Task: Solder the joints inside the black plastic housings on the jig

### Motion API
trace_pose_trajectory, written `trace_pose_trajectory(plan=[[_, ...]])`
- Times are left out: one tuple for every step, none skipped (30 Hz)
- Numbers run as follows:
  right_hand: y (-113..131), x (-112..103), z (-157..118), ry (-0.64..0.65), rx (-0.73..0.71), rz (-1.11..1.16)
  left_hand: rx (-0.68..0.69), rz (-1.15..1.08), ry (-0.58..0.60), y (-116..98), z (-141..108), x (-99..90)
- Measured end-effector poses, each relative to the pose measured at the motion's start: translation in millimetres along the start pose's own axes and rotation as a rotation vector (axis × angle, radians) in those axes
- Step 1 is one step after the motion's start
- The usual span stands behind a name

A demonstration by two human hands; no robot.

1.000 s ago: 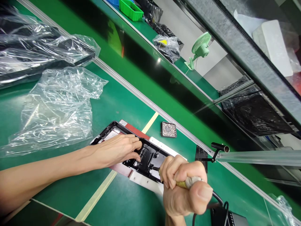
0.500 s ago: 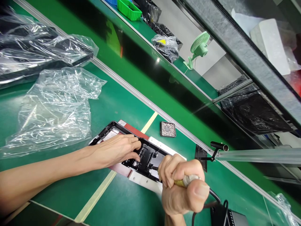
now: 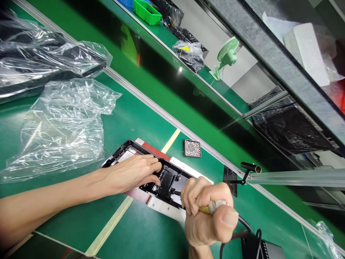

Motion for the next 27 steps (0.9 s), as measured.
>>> trace_pose_trajectory(plan=[[-0.1, 0.0, -0.1, 0.000, -0.002, 0.003, -0.004, 0.005, 0.003, 0.1, -0.1, 0.3], [0.0, -0.1, -0.1, -0.002, -0.003, 0.006, -0.009, 0.008, 0.006, 0.1, -0.2, 0.5], [0.0, -0.2, 0.0, -0.004, -0.005, 0.009, -0.011, 0.011, 0.009, 0.1, -0.3, 0.6], [0.1, -0.2, 0.0, -0.007, -0.006, 0.010, -0.012, 0.013, 0.012, -0.1, -0.3, 0.6], [0.2, -0.3, 0.1, -0.008, -0.005, 0.009, -0.011, 0.013, 0.014, -0.3, -0.3, 0.5], [0.2, -0.3, 0.2, -0.007, -0.003, 0.007, -0.009, 0.014, 0.016, -0.5, -0.2, 0.3], [0.1, -0.3, 0.3, -0.004, 0.001, 0.004, -0.006, 0.016, 0.016, -0.8, 0.0, 0.1], [-0.1, -0.4, 0.3, 0.000, 0.005, 0.001, -0.003, 0.019, 0.016, -0.9, 0.1, 0.0], [-0.3, -0.5, 0.3, 0.003, 0.006, 0.000, -0.003, 0.022, 0.016, -1.1, 0.3, -0.2], [-0.5, -0.6, 0.3, 0.005, 0.005, 0.003, -0.004, 0.026, 0.015, -1.1, 0.4, -0.2], [-0.6, -0.7, 0.3, 0.004, 0.003, 0.007, -0.005, 0.029, 0.015, -1.1, 0.5, -0.2], [-0.8, -0.7, 0.3, 0.005, 0.003, 0.010, -0.006, 0.030, 0.016, -1.2, 0.5, -0.1], [-0.9, -0.6, 0.4, 0.003, 0.004, 0.011, -0.007, 0.030, 0.017, -1.3, 0.4, 0.0], [-0.9, -0.4, 0.6, 0.002, 0.005, 0.011, -0.007, 0.029, 0.018, -1.4, 0.4, 0.0], [-0.8, -0.1, 0.8, 0.000, 0.004, 0.010, -0.007, 0.028, 0.018, -1.7, 0.3, -0.2], [-0.5, 0.3, 1.1, -0.001, 0.003, 0.007, -0.005, 0.027, 0.017, -1.9, 0.3, -0.4], [-0.3, 0.8, 1.3, 0.000, 0.003, 0.004, -0.003, 0.028, 0.015, -2.2, 0.3, -0.7], [-0.1, 1.1, 1.6, 0.000, 0.003, 0.003, 0.000, 0.027, 0.012, -2.5, 0.4, -1.1], [0.1, 1.4, 1.7, 0.001, 0.004, 0.002, 0.003, 0.025, 0.007, -2.7, 0.5, -1.5], [0.1, 1.5, 1.7, 0.001, 0.007, 0.001, 0.007, 0.021, 0.002, -2.8, 0.7, -1.7], [0.0, 1.4, 1.7, 0.000, 0.008, -0.001, 0.010, 0.017, -0.003, -2.8, 0.9, -1.9], [0.0, 1.2, 1.5, -0.002, 0.008, -0.003, 0.012, 0.011, -0.007, -2.7, 1.0, -1.9], [-0.1, 0.9, 1.2, -0.004, 0.007, -0.005, 0.012, 0.007, -0.009, -2.5, 1.2, -1.7], [-0.2, 0.7, 0.9, -0.005, 0.006, -0.005, 0.012, 0.005, -0.011, -2.3, 1.3, -1.4], [-0.4, 0.5, 0.6, -0.004, 0.005, -0.004, 0.011, 0.005, -0.010, -2.0, 1.3, -0.9], [-0.5, 0.3, 0.3, -0.004, 0.003, -0.002, 0.010, 0.007, -0.008, -1.9, 1.3, -0.4], [-0.5, 0.2, 0.0, -0.002, 0.002, -0.001, 0.008, 0.012, -0.005, -1.7, 1.2, 0.1]])
Point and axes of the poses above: each hand's wrist, its own z-axis towards the middle knuckle, its own x-axis out of the palm, y = z × x, the point moved 4 cm from there along z, towards the middle knuckle, and after that the axes turned 10 degrees about y, right-handed, at the moved point
